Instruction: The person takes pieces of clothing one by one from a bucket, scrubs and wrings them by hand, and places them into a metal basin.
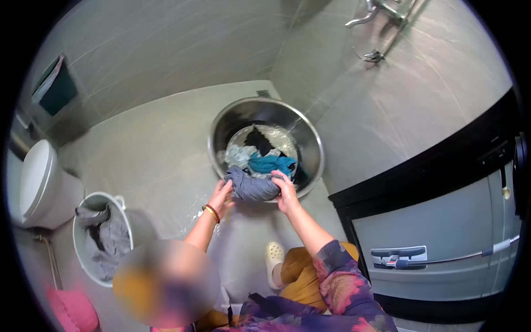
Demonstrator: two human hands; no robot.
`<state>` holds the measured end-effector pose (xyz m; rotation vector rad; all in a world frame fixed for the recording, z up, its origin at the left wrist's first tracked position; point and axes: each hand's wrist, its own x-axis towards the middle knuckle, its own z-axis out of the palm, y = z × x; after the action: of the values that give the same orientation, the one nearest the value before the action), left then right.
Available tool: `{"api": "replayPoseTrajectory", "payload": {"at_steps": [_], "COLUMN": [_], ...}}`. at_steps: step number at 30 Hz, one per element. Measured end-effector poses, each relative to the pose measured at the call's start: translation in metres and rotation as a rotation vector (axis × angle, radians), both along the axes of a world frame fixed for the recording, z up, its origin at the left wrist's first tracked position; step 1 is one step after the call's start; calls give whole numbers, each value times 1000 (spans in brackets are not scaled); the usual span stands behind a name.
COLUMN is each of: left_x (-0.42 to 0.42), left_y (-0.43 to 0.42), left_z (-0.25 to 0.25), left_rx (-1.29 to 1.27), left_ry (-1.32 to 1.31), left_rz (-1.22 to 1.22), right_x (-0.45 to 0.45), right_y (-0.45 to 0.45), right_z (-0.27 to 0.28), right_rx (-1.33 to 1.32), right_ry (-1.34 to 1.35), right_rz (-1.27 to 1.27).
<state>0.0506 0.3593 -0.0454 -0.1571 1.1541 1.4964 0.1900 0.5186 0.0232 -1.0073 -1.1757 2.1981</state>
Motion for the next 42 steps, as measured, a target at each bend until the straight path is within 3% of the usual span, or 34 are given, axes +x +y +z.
{"api": "replayPoseTrajectory", "payload": {"at_steps": [1,2,4,7,10,13,15,17,20,22,26,28,29,30,32,39,42], "left_x": [1,1,-2,22,28,27,23,21,30,29,29,29,29,29,29,28,28], "left_y": [12,23,35,53,74,89,89,90,88,89,86,84,84,84,85,83,86], "left_z": [6,9,1,-19,-68,-75,-105,-116,-124,-122,-129,-135,-135,-133,-131,-126,-126], "left_rx": [-23,-42,-248,-503,-555,-620,-637,-640,-733,-736,-616,-594,-597,-592,-584,-562,-551], "left_ry": [358,717,1374,1704,1797,1657,1702,1745,1875,1837,1833,1863,1859,1854,1849,1831,1824], "left_rz": [-36,-61,-562,-984,-1072,-1232,-1243,-1227,-1137,-1120,-973,-947,-950,-941,-923,-889,-869], "right_x": [2,4,10,17,19,5,-10,-25,-45,-41,-51,-56,-58,-58,-56,-56,-58], "right_y": [31,46,121,193,278,329,357,382,392,440,460,470,466,458,443,432,434], "right_z": [-11,12,1,86,159,221,247,262,274,274,279,277,273,269,266,265,264], "right_rx": [111,304,485,663,1005,1072,1068,1181,1086,1225,1185,1468,1868,1869,2041,2072,2034], "right_ry": [-39,-315,-374,-404,-437,-431,-405,-502,-545,-575,-596,-752,-1133,-1132,-1570,-1988,-1881], "right_rz": [56,33,18,-155,-200,-281,-294,-299,-294,-285,-350,-244,-226,-224,-190,-23,-50]}}
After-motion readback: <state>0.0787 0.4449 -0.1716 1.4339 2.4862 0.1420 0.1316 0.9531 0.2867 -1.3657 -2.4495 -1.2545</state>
